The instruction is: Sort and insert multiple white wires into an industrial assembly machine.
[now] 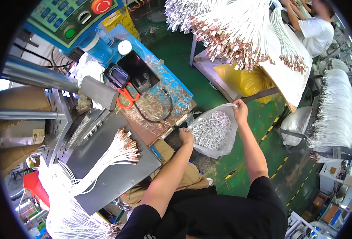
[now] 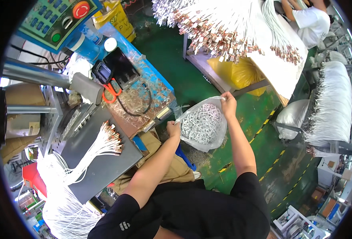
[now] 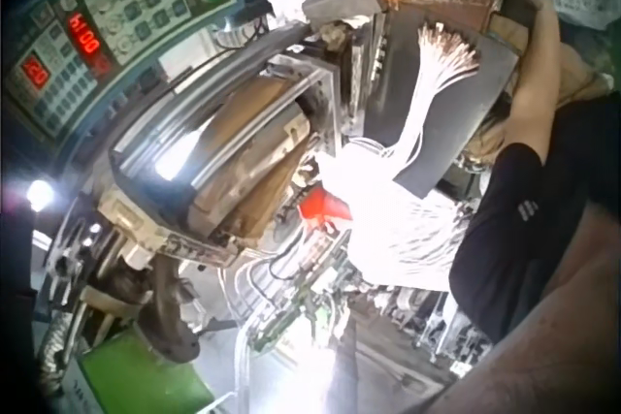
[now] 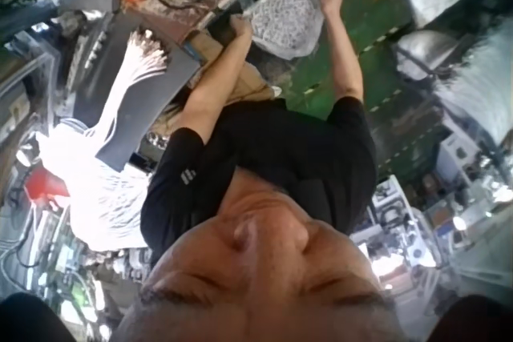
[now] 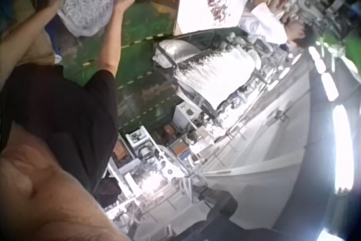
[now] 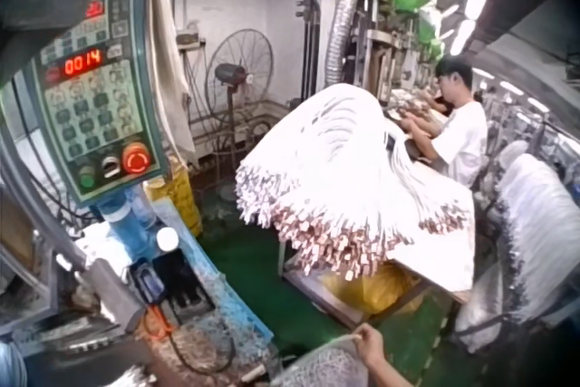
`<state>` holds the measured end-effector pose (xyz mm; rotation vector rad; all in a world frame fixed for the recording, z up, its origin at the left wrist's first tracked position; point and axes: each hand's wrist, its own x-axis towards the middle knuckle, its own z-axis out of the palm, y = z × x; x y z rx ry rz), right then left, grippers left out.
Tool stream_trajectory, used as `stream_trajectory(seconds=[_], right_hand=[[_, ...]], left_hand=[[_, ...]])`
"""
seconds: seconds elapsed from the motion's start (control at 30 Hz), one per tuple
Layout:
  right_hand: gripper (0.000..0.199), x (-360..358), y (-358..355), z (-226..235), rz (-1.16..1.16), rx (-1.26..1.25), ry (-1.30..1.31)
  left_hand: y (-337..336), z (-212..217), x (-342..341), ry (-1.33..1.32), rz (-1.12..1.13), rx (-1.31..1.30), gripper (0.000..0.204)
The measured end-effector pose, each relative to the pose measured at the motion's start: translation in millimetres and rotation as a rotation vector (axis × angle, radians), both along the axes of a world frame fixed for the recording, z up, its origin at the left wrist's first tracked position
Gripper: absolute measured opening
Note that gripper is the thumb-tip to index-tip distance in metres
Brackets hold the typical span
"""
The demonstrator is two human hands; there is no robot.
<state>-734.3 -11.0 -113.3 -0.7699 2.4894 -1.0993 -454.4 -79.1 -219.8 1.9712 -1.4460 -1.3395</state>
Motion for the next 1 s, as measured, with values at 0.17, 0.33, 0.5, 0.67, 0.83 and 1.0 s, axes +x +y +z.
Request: stream_trajectory(seconds=[0.17, 0.33, 0.5, 0.67, 0.83, 1.0], right_hand=[[0.021, 15, -12, 57, -0.056, -0.082, 0.129], [0.044, 34, 19, 46, -0.017, -0.023, 0.231], [0.08, 92, 78, -63, 0.077, 0.026, -0.144], [0.054, 104, 148, -139, -0.169, -0.023, -0.329], [0.03, 100, 170, -82, -0.248, 0.156, -0.232], [0.032, 100, 202, -41, -0.286, 0.216, 0.046]], left_hand=[[-2, 63, -3, -0.084, -0.115, -0.044, 0.033], [-6, 56, 13, -0.37, -0.276, -0.389, 0.042], [-20, -20, 30, -0.526, -0.125, 0.196, 0.056], [-17, 38, 24, -0.333, -0.397, 0.417, 0.059], [-27, 66, 44, -0.33, -0.503, 0.398, 0.058], [-36, 61, 67, -0.282, -0.573, 0.483, 0.059]])
